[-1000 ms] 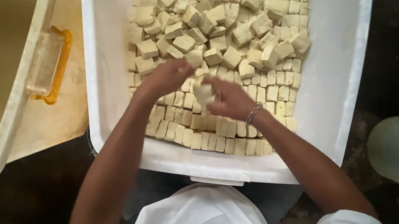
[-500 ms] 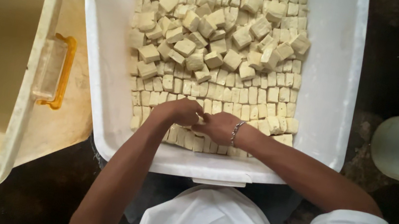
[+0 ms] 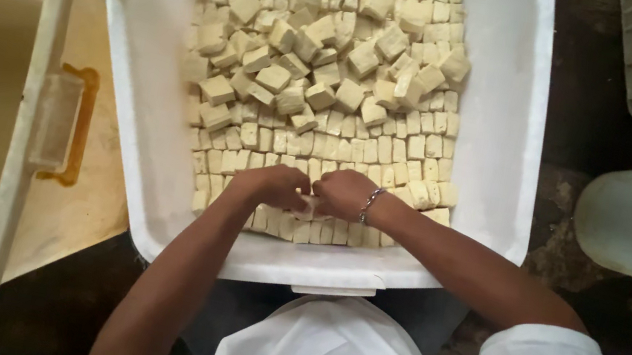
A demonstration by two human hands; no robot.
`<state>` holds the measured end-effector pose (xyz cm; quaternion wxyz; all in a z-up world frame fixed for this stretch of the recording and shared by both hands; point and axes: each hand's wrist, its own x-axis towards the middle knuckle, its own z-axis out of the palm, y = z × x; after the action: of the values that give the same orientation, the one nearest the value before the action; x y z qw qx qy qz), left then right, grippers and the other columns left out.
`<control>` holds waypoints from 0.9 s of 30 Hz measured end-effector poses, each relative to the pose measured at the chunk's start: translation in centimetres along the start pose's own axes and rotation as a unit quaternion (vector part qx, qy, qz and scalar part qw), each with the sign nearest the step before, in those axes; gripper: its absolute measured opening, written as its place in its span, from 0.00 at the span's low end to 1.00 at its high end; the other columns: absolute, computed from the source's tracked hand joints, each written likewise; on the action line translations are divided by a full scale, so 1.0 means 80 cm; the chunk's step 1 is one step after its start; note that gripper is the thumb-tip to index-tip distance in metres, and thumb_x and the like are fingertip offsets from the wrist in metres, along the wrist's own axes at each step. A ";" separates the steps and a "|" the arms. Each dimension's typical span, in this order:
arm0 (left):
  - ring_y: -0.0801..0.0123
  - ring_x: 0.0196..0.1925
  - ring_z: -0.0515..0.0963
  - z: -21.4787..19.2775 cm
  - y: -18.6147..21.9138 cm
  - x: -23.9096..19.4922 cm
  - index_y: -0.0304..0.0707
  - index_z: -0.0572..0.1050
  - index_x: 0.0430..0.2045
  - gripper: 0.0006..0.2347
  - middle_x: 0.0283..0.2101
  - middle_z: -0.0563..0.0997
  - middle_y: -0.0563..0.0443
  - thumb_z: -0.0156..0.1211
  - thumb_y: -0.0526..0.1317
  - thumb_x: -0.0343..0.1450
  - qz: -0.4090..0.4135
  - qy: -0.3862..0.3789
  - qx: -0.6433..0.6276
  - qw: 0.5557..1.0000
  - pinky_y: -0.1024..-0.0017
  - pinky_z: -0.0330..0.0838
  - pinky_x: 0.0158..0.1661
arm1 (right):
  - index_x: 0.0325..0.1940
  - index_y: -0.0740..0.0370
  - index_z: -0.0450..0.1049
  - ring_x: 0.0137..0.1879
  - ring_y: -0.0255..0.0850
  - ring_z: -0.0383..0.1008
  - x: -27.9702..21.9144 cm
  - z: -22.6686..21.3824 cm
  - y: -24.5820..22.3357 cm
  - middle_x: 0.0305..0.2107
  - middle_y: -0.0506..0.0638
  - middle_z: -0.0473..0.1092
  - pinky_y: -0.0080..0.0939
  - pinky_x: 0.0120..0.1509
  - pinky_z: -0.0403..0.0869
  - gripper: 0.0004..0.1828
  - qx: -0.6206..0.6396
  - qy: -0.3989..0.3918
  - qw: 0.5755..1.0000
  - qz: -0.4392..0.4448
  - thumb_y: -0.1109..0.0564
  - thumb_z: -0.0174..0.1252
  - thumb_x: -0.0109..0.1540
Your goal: The person repeatedly scoops small white cubes from a large white bin, rinses them in a yellow tub filled with water, and returns them to the bin. The process is repeated multiple times to wash the cubes.
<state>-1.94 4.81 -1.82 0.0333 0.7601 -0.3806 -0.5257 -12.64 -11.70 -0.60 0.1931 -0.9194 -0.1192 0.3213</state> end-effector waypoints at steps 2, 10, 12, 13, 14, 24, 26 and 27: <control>0.55 0.59 0.78 0.003 0.011 -0.005 0.44 0.76 0.55 0.25 0.56 0.80 0.45 0.66 0.50 0.64 -0.005 -0.010 0.006 1.000 0.60 0.72 0.57 | 0.45 0.62 0.78 0.48 0.56 0.78 0.010 0.017 0.011 0.41 0.59 0.76 0.53 0.53 0.75 0.21 0.041 0.012 0.999 -0.013 0.45 0.64 0.56; 0.50 0.56 0.83 -0.014 0.023 -0.022 0.33 0.75 0.54 0.30 0.51 0.86 0.37 0.58 0.61 0.68 -0.071 -0.020 -0.017 0.997 0.57 0.74 0.56 | 0.57 0.74 0.68 0.53 0.63 0.71 0.027 -0.052 0.168 0.49 0.68 0.72 0.58 0.58 0.71 0.29 0.041 0.445 0.883 0.145 0.58 0.59 0.54; 0.46 0.58 0.79 -0.020 0.017 -0.021 0.33 0.73 0.55 0.31 0.55 0.80 0.35 0.59 0.63 0.69 -0.061 0.015 -0.015 0.998 0.55 0.71 0.56 | 0.52 0.69 0.72 0.52 0.64 0.71 0.020 -0.059 0.190 0.47 0.67 0.73 0.59 0.54 0.70 0.26 0.040 0.430 0.881 0.192 0.55 0.64 0.53; 0.45 0.58 0.76 -0.027 0.013 -0.020 0.34 0.73 0.55 0.31 0.56 0.77 0.34 0.59 0.63 0.70 -0.055 0.036 -0.012 0.998 0.54 0.70 0.56 | 0.53 0.66 0.73 0.53 0.63 0.71 0.016 -0.063 0.197 0.47 0.65 0.73 0.58 0.55 0.71 0.21 0.047 0.430 0.882 0.189 0.60 0.61 0.55; 0.45 0.57 0.77 -0.031 0.008 -0.020 0.36 0.74 0.55 0.29 0.55 0.78 0.35 0.59 0.62 0.70 -0.047 0.066 -0.018 0.997 0.54 0.71 0.55 | 0.53 0.63 0.75 0.53 0.63 0.72 0.014 -0.064 0.200 0.48 0.64 0.74 0.58 0.56 0.72 0.18 0.057 0.427 0.884 0.184 0.64 0.58 0.57; 0.45 0.47 0.82 -0.072 -0.057 -0.048 0.40 0.81 0.43 0.15 0.44 0.84 0.37 0.56 0.49 0.72 -0.120 0.369 -0.162 0.907 0.53 0.75 0.49 | 0.57 0.59 0.65 0.48 0.61 0.74 0.060 -0.065 0.208 0.41 0.65 0.72 0.58 0.54 0.74 0.26 0.196 0.439 0.823 0.304 0.52 0.64 0.57; 0.45 0.45 0.83 -0.089 -0.081 -0.058 0.38 0.81 0.43 0.13 0.41 0.84 0.37 0.54 0.45 0.73 -0.133 0.510 -0.205 0.825 0.53 0.75 0.48 | 0.57 0.57 0.67 0.48 0.64 0.73 0.078 -0.054 0.200 0.43 0.67 0.70 0.61 0.52 0.73 0.25 0.139 0.421 0.839 0.314 0.50 0.67 0.60; 0.45 0.44 0.83 -0.097 -0.096 -0.062 0.36 0.80 0.43 0.12 0.40 0.85 0.37 0.54 0.42 0.72 -0.135 0.569 -0.210 0.783 0.53 0.76 0.47 | 0.57 0.57 0.67 0.48 0.65 0.73 0.082 -0.049 0.198 0.44 0.67 0.70 0.61 0.51 0.73 0.28 0.132 0.438 0.834 0.307 0.50 0.69 0.58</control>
<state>7.82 10.56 1.99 0.3314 0.9390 -0.0663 -0.0637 -3.60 -24.74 -8.23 0.2357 -0.9191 0.3101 -0.0595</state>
